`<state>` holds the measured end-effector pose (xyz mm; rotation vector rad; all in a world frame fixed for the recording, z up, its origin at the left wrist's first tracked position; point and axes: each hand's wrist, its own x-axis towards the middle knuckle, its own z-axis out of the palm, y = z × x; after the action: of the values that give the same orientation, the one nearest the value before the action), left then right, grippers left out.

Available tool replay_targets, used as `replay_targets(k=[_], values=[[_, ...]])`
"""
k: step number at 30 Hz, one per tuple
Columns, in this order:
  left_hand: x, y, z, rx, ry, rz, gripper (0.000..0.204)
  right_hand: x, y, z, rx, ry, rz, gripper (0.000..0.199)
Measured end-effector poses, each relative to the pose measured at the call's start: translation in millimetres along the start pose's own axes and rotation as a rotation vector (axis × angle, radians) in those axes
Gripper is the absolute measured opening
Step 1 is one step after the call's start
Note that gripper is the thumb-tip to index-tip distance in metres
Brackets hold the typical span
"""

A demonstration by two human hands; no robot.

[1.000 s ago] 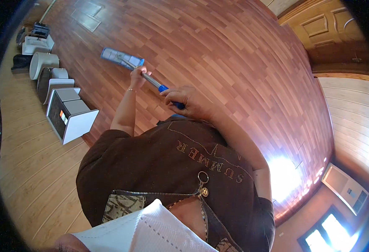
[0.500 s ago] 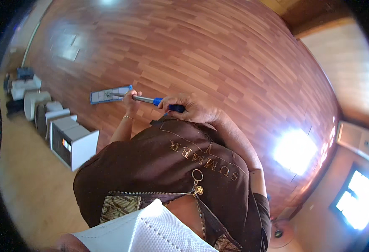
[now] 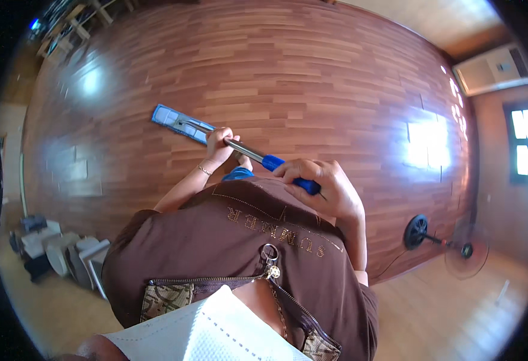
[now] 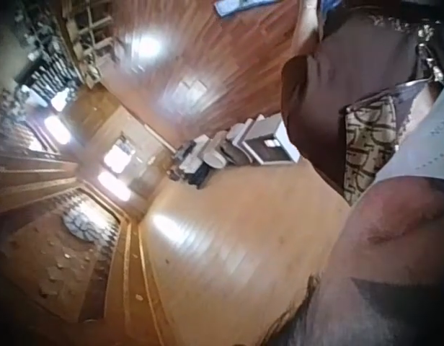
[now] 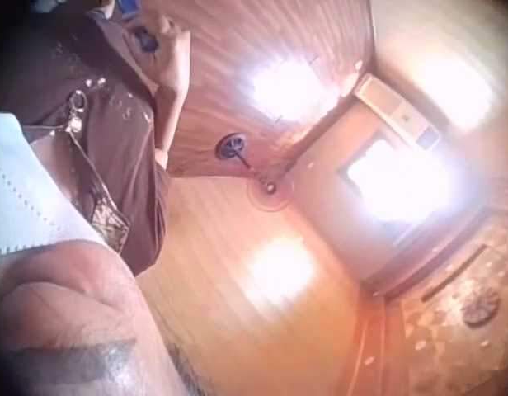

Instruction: Mopping a large wooden floor using a flat mop.

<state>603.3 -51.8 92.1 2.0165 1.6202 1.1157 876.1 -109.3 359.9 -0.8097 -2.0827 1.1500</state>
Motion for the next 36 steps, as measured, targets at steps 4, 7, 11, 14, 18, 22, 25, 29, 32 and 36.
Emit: replay_targets(k=[4,7,11,14,18,22,25,29,32,36], values=[[35,27,49,-0.024,-0.259,0.128,0.028,-46,-22,3,-0.16,0.215,0.15,0.016],[50,50,94,-0.138,-0.348,0.323,0.026,-77,-39,9,-0.235,0.377,0.201,0.016],[56,90,132,-0.288,-0.449,0.547,0.028,-108,-54,26,-0.328,0.538,0.274,0.015],[50,124,163,-0.381,-0.6,0.635,0.028,-128,-76,35,-0.428,0.663,0.305,0.016],[29,171,198,-0.517,-0.798,0.765,0.029,-154,-96,56,-0.554,0.831,0.28,0.021],[3,215,205,-0.6,-0.939,0.869,0.029,-174,-108,71,-0.742,0.92,0.147,0.029],[-9,239,213,-0.604,-1.074,0.964,0.02,-174,-108,81,-1.031,1.057,0.036,0.03],[-18,262,203,-0.577,-1.274,1.012,0.015,-172,-111,83,-1.318,1.173,-0.05,0.038],[-24,267,197,-0.581,-1.323,1.015,0.016,-177,-120,79,-1.418,1.19,-0.06,0.047],[-21,270,183,-0.535,-1.325,1.011,0.018,-187,-130,62,-1.396,1.125,-0.135,0.052]])
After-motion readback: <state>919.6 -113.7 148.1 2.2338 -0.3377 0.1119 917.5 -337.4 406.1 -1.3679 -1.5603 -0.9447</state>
